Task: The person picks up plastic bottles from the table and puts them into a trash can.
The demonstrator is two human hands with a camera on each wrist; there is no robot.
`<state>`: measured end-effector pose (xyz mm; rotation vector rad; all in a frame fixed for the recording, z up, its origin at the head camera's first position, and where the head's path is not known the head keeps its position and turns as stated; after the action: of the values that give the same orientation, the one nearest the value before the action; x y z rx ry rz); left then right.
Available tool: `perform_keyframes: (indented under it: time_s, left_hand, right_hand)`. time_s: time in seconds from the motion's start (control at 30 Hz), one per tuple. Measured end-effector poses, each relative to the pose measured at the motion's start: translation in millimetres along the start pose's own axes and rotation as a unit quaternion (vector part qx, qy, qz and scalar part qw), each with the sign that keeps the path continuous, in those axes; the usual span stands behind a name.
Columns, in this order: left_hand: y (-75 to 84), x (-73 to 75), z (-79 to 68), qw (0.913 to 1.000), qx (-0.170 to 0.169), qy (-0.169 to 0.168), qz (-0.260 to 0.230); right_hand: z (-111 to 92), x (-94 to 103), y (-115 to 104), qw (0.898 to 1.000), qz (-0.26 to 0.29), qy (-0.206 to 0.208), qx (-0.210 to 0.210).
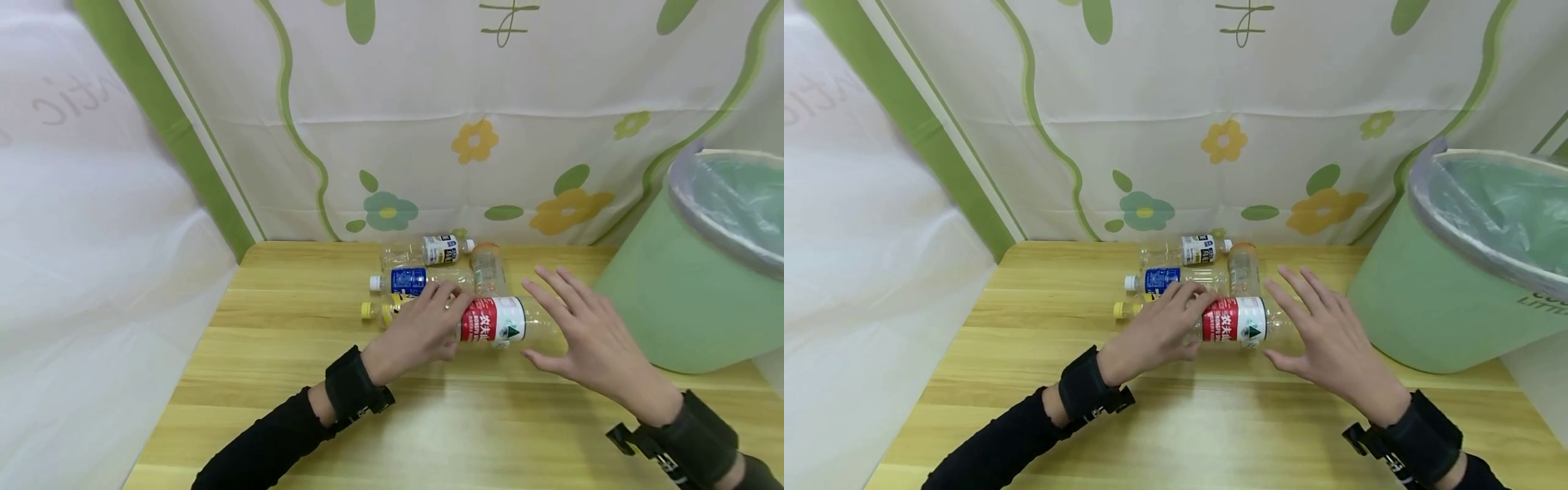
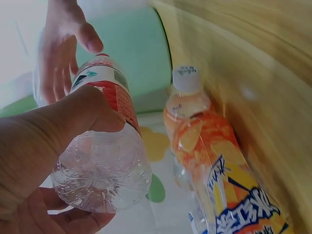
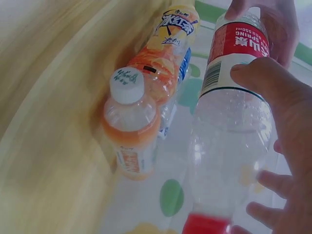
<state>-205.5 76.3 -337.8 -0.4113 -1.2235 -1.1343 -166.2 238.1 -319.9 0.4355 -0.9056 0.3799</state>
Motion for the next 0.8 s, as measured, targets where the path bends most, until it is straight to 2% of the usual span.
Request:
perform_keyframes:
  time_s: [0.2, 0.4, 0.6, 0.8]
  left_hand:
    - [11.4, -3.5, 2.2, 1.0000, -0.005, -0.004, 0.007]
    - [20.8, -5.6, 3.9, 0.9999, -0.007, -0.005, -0.006]
    - [25.4, -11.0, 4.3, 0.9998, -0.016, -0.010, -0.007]
    - [27.5, -17.8, 1.4, 0.9995, -0.027, -0.016, 0.002]
  right_hand:
    - [1, -3.0, -7, 1.000, -0.014, -0.006, 0.002]
    - [0, -13.1, -13, 0.999, -0.015, -0.046, 0.011]
    - [-3, -23.0, -14, 0.996, -0.002, -0.088, 0.003]
    - [-7, -26.6, -15, 0.996, -0.006, -0.094, 0.006]
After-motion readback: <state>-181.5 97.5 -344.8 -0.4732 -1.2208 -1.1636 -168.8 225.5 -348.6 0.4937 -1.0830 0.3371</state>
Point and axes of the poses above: each hand's wrist, its own z-axis towards the middle knuckle, its own x-axis out of the back of the hand, y = z × x, the point moved 10 cm from there along z, towards the middle knuckle, and after that the axes turned 13 degrees about -z, right-handed, at the moved point
